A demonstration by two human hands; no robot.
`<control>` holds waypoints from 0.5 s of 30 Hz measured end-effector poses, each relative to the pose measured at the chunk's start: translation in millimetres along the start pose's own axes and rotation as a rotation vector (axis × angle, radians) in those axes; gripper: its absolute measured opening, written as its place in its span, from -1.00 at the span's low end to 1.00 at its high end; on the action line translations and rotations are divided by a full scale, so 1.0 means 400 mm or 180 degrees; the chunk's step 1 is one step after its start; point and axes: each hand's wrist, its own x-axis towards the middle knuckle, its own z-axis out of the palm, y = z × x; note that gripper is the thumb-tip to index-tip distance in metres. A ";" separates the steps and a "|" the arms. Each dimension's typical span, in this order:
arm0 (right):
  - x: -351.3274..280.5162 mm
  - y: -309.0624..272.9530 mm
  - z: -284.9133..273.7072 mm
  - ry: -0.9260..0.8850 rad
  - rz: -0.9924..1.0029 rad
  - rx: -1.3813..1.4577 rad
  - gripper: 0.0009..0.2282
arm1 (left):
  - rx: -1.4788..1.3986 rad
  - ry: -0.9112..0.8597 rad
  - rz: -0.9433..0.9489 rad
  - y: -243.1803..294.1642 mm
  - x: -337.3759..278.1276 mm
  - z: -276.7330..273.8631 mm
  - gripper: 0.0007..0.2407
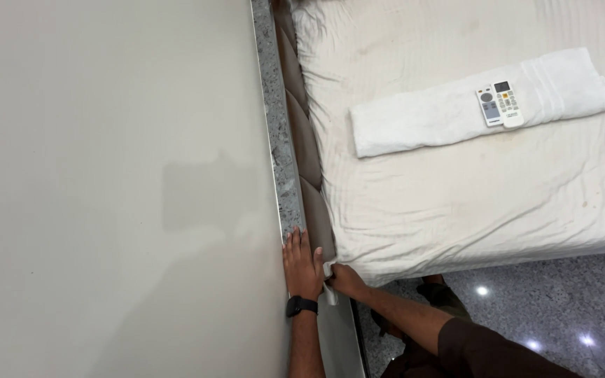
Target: The person cleans a wall section adjacent to a bed using a white cloth. They wipe the wall surface repeatedly, then briefly adjust a pillow on the bed before resuming the cleaning task on the wall.
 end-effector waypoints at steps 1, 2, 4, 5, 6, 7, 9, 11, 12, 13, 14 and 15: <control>-0.002 -0.004 0.004 -0.0084 0.0009 -0.0057 -0.79 | -0.0050 0.0011 -0.0024 -0.001 0.001 0.004 -0.50; -0.005 -0.008 0.008 -0.0167 0.0017 -0.0114 -0.79 | -0.0099 0.0023 -0.0048 -0.002 0.001 0.007 -0.50; -0.034 -0.055 -0.008 -0.0044 0.0038 0.0115 -0.79 | -0.0116 0.0010 -0.0034 0.003 -0.002 0.001 -0.50; -0.041 -0.082 -0.018 0.0090 0.0039 0.0338 -0.80 | -0.0133 0.0017 -0.0008 0.004 0.002 -0.003 -0.49; -0.036 -0.071 -0.007 0.0091 0.0038 0.0341 -0.80 | -0.0130 0.0017 -0.0007 0.001 0.004 -0.005 -0.49; -0.035 -0.057 0.002 0.0159 0.0021 0.0500 -0.79 | -0.0105 0.0058 0.0041 0.002 0.004 -0.005 -0.48; -0.036 -0.040 0.011 0.0241 0.0013 0.0662 -0.78 | -0.0084 0.0090 0.0099 0.003 0.000 -0.002 -0.47; -0.036 -0.038 0.013 0.0302 0.0058 0.0446 -0.78 | -0.0072 0.0190 0.0126 0.001 0.000 0.001 -0.48; -0.037 -0.056 0.004 0.0321 0.0057 0.0453 -0.78 | -0.0072 0.0187 0.0147 0.000 0.005 0.001 -0.48; -0.044 -0.072 -0.002 0.0352 0.0052 0.0422 -0.80 | -0.0076 0.0180 0.0153 -0.001 0.004 0.000 -0.47; -0.051 -0.088 -0.007 0.0381 0.0047 0.0392 -0.81 | -0.0080 0.0173 0.0159 -0.003 0.003 0.000 -0.46; -0.059 -0.109 -0.011 0.0392 0.0044 0.0397 -0.81 | -0.0078 0.0173 0.0172 -0.001 0.006 -0.004 -0.46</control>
